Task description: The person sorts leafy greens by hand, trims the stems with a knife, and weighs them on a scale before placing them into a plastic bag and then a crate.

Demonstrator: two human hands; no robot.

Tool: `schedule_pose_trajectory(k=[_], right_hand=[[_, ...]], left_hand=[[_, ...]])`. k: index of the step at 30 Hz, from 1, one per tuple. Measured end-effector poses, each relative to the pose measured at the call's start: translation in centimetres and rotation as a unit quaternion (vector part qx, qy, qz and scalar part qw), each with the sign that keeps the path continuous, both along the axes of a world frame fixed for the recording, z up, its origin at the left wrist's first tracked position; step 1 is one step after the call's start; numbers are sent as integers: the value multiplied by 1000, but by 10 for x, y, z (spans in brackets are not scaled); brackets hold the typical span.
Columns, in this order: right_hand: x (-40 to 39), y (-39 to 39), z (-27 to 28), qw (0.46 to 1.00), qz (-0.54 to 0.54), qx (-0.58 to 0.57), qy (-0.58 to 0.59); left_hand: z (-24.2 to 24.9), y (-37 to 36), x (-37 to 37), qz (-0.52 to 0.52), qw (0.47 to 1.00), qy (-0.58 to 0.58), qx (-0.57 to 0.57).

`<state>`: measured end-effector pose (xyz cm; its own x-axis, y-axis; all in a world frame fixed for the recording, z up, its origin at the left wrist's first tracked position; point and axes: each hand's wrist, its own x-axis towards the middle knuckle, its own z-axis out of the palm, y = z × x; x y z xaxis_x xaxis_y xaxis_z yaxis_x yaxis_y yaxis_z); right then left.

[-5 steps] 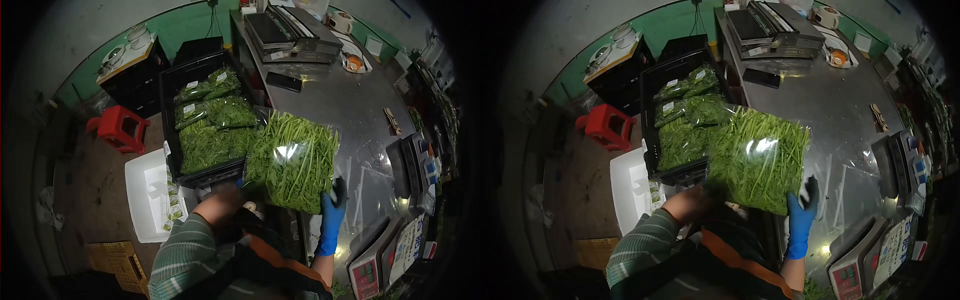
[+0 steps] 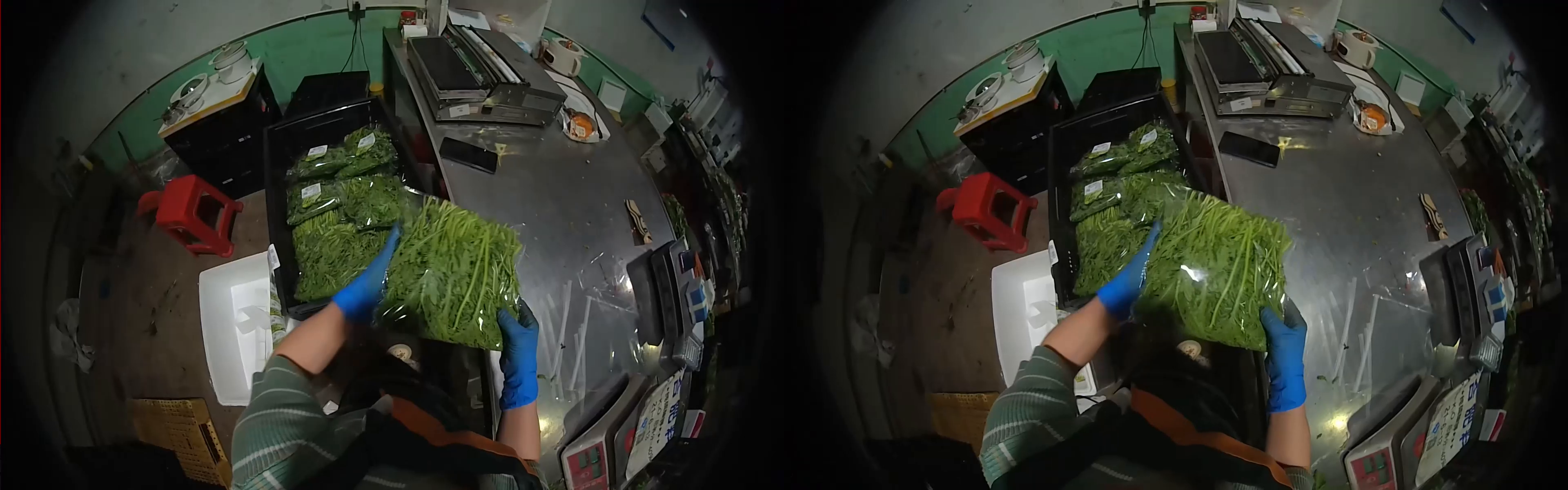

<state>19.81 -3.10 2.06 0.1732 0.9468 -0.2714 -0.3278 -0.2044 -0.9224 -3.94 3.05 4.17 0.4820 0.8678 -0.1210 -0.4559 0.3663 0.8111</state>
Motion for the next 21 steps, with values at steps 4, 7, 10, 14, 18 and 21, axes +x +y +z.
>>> schedule_pose_trajectory(k=[4,7,10,14,18,21], right_hand=[[-27,43,2,987,109,30,-117],[-43,58,0,982,113,35,-147],[-23,48,-15,983,101,78,-131],[21,-2,-52,954,16,-4,-300],[37,-76,-71,934,-56,-120,-332],[40,-122,-76,932,-106,-148,-314]], left_hand=[[-30,28,-28,17,985,-8,-169],[-19,44,-65,124,982,68,-126],[42,52,-78,126,982,63,-124],[55,145,12,-286,947,134,50],[-9,196,117,-356,861,217,290],[-63,201,106,-252,816,276,441]])
